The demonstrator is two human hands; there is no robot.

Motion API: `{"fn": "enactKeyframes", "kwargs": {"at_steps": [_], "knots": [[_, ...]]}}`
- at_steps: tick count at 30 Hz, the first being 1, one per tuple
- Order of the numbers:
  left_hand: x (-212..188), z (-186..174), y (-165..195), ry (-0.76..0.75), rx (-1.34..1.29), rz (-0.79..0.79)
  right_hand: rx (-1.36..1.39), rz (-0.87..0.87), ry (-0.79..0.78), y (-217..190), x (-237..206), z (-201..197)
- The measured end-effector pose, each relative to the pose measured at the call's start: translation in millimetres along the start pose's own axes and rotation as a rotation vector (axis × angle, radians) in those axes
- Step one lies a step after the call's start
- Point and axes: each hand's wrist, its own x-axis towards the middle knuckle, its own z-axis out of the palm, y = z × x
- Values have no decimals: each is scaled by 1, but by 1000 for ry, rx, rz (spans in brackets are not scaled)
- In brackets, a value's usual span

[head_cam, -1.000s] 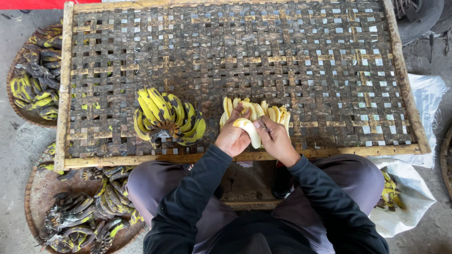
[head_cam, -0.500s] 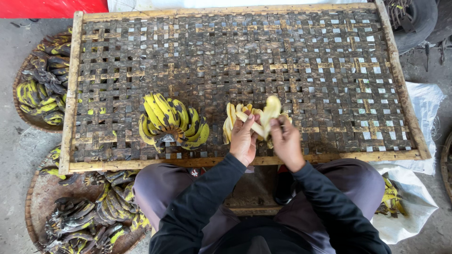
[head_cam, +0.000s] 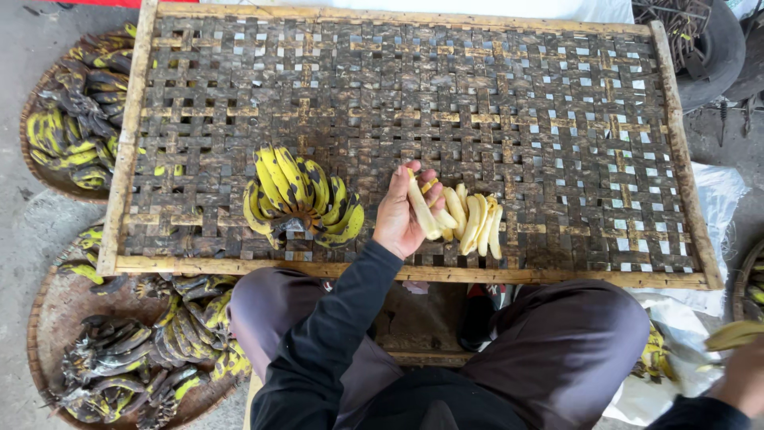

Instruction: The person sits at a woven bamboo tray and peels bananas one at a time using a small knife, cutting the peel and removing it by hand. Peeled bananas are placed in a row on the tray while unpeeled bananas are taken from a hand of bananas beside them.

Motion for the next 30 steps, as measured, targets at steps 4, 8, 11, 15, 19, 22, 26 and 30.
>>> {"fn": "enactKeyframes", "kwargs": {"at_steps": [4,8,11,15,19,22,26,30], "knots": [[1,-2,-11,-18,-40,10,-531,-196,21,11,-9,26],[-3,0,-20,56,-8,86,-545,-139,10,3,-10,42],[-2,1,-19,-1,63,187,-152,-173,78,-18,9,38],[-1,1,-19,-9,140,278,559,-269,-206,-85,2,26],[-1,3,-22,26,62,318,616,-414,-704,-172,-76,47],[-1,7,-19,129,86,362,515,-702,-1207,-225,-150,79],[-2,11,-9,227,139,434,445,-870,-1296,-248,-205,96],[-3,14,-8,274,146,466,476,-838,-1360,-244,-215,99]]}}
